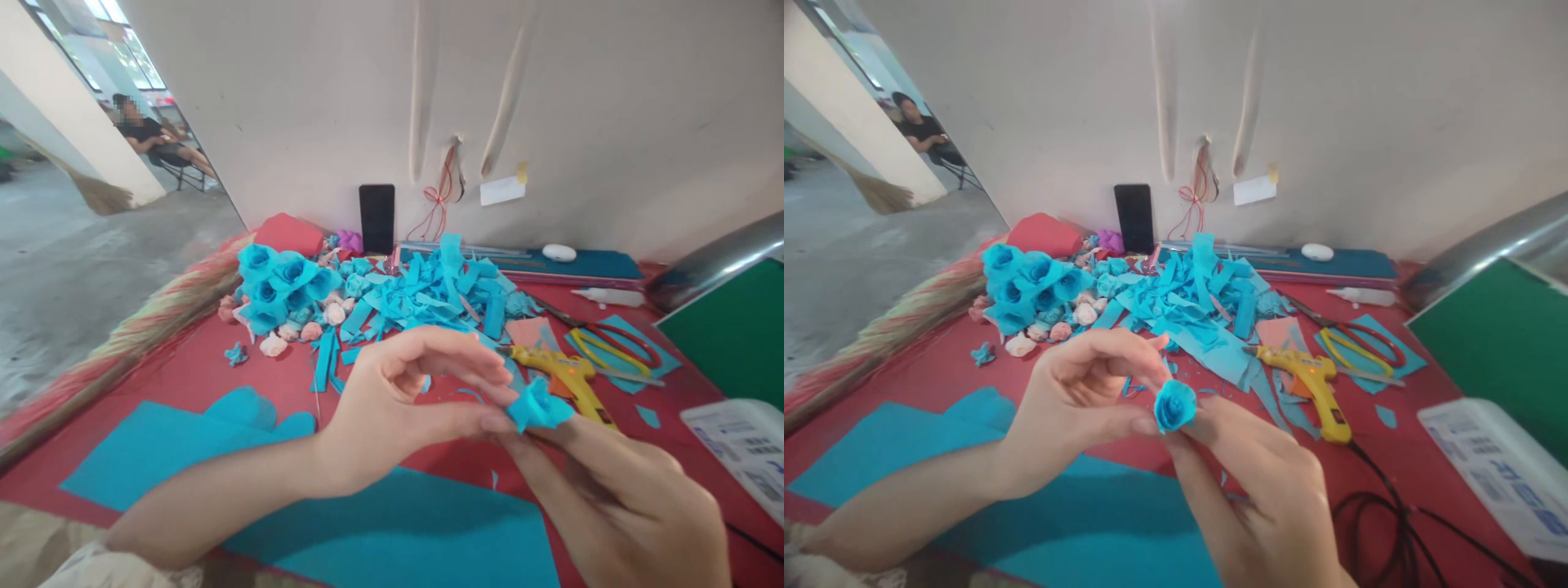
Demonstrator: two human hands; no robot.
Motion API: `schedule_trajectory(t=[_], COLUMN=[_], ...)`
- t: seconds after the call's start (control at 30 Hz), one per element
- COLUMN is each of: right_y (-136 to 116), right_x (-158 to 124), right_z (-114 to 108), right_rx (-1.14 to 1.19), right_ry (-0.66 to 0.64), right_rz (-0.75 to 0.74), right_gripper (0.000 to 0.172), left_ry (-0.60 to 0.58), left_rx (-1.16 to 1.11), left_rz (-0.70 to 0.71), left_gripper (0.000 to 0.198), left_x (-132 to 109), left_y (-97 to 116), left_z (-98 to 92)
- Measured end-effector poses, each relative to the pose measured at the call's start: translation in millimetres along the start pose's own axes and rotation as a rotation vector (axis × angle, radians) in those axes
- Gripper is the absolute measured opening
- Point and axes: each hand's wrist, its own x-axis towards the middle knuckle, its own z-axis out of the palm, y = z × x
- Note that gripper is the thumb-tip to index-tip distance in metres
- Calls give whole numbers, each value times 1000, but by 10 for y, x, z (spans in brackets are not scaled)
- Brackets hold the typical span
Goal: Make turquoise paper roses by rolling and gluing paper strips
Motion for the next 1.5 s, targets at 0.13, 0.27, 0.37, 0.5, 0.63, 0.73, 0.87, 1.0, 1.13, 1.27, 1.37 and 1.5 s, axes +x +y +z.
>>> schedule_trajectory(t=[0.13,0.27,0.37,0.5,0.63,0.73,0.87,1.0,1.13,1.27,1.37,1.5], right_y=[-25,-16,-5,-1,4,17,50,88,109,105,101,104], right_x=[55,77,72,62,43,25,13,22,32,43,56,66], right_z=[25,20,13,7,-1,-23,-74,-112,-102,-61,-32,-5], right_rx=[1,4,6,9,11,13,74,148,127,54,33,26], right_ry=[12,16,19,24,31,29,-28,-123,-126,-54,-38,-45], right_rz=[3,-3,-4,-4,-4,-2,-32,-64,-31,-17,-38,-64], right_gripper=[36,38,38,38,37,35,24,16,20,32,35,35], left_ry=[-21,-35,-49,-80,-112,-114,-110,-107,-119,-111,-113,-135], left_rx=[115,200,224,236,201,174,141,114,98,27,-22,-16], left_rz=[72,95,53,31,4,-26,-76,-106,-123,-134,-169,-115], left_gripper=[25,16,17,21,24,24,20,12,10,11,14,20], left_x=[24,62,70,62,67,78,82,80,86,88,92,100], left_y=[-7,1,18,42,53,53,46,28,7,-9,-18,-31], left_z=[-9,-17,-8,12,18,23,40,38,21,27,39,38])
